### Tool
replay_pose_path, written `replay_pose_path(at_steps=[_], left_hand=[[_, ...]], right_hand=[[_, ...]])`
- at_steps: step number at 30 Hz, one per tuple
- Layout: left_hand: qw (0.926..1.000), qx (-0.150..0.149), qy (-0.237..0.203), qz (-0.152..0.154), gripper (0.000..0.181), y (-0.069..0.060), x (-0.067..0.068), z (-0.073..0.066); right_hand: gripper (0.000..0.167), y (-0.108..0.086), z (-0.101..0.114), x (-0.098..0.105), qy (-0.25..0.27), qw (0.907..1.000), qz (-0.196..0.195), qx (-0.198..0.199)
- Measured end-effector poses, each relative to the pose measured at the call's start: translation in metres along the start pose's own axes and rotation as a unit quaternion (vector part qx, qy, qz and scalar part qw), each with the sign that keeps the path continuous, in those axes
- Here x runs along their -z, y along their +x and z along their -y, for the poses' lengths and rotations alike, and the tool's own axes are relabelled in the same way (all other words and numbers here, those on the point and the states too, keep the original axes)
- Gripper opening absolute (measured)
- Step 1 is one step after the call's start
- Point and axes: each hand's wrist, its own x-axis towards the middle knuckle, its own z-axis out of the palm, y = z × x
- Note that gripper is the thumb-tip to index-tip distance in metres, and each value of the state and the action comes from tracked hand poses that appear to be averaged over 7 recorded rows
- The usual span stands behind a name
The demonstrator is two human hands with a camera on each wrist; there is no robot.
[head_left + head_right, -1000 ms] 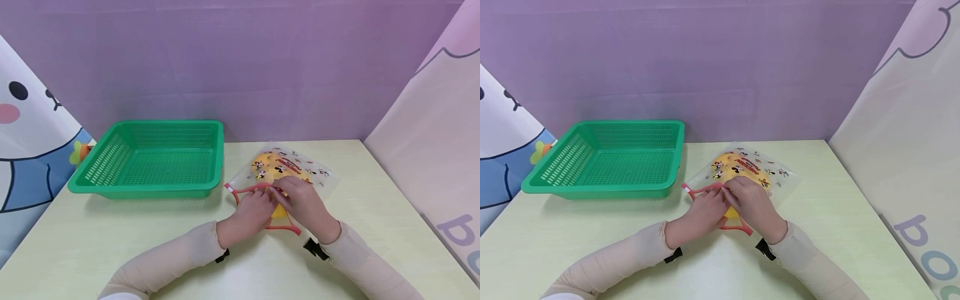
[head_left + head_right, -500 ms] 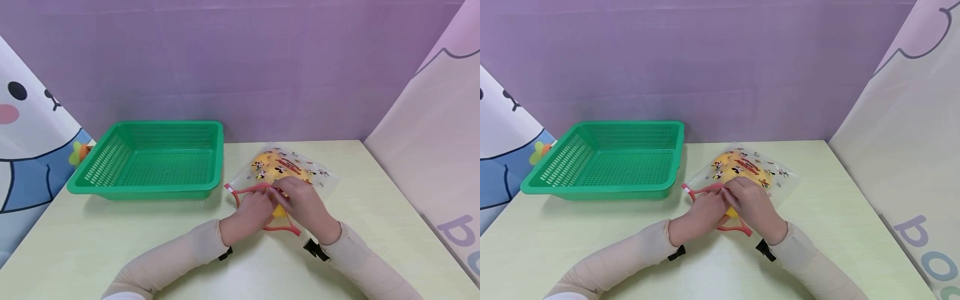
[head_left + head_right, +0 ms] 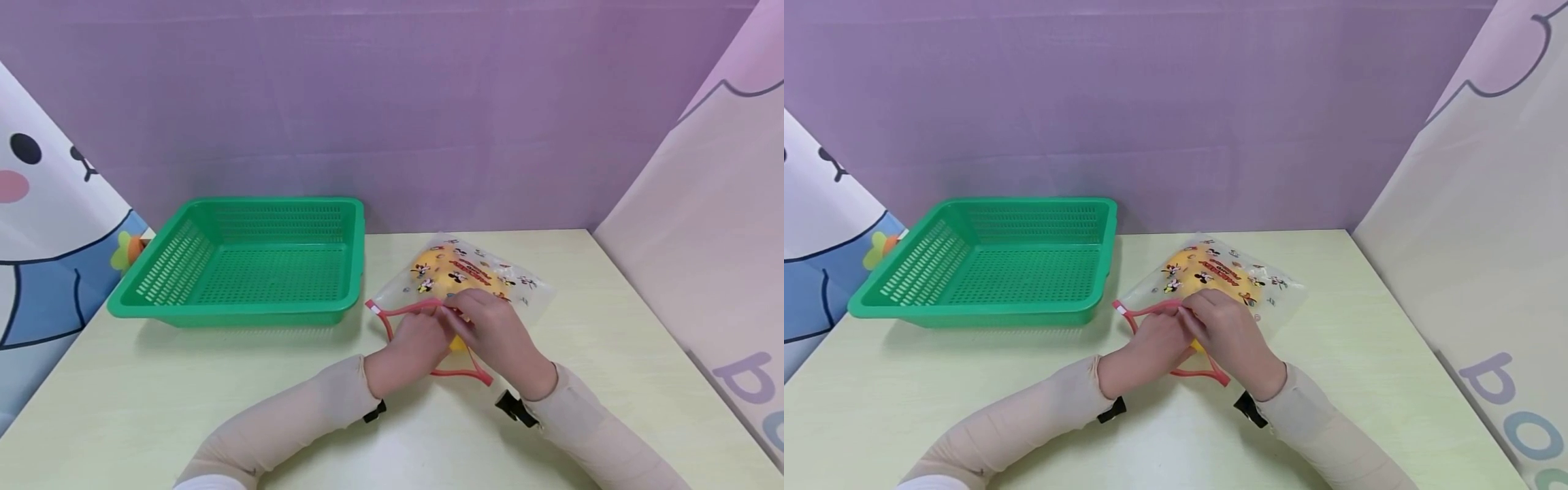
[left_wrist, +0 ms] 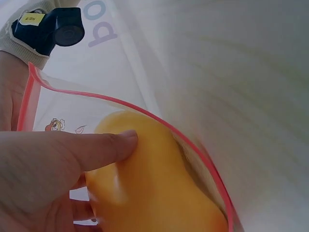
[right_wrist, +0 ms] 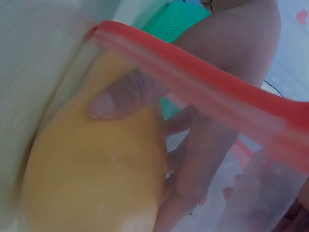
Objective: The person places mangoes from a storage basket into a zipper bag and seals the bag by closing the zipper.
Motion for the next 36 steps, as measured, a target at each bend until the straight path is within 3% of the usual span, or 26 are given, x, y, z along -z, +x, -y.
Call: replay_pose_path(at_steps=[15, 28, 36], left_hand=[[0.9997, 0.010, -0.024, -0.005, 0.051, 0.004, 0.001, -0.001], [0.9993, 0.006, -0.016, -0.035, 0.049, 0.009, 0.001, -0.002], [0.9998, 0.012, 0.017, -0.001, 0.050, 0.013, 0.004, -0.006]], right_hand=[[0.017, 0.000, 0.001, 0.001, -0.004, 1.0000, 0.000, 0.003], [0.016, 0.000, 0.002, 0.002, -0.008, 0.9999, 0.002, 0.007], [0.016, 0.000, 0.001, 0.002, -0.008, 0.9999, -0.002, 0.010]])
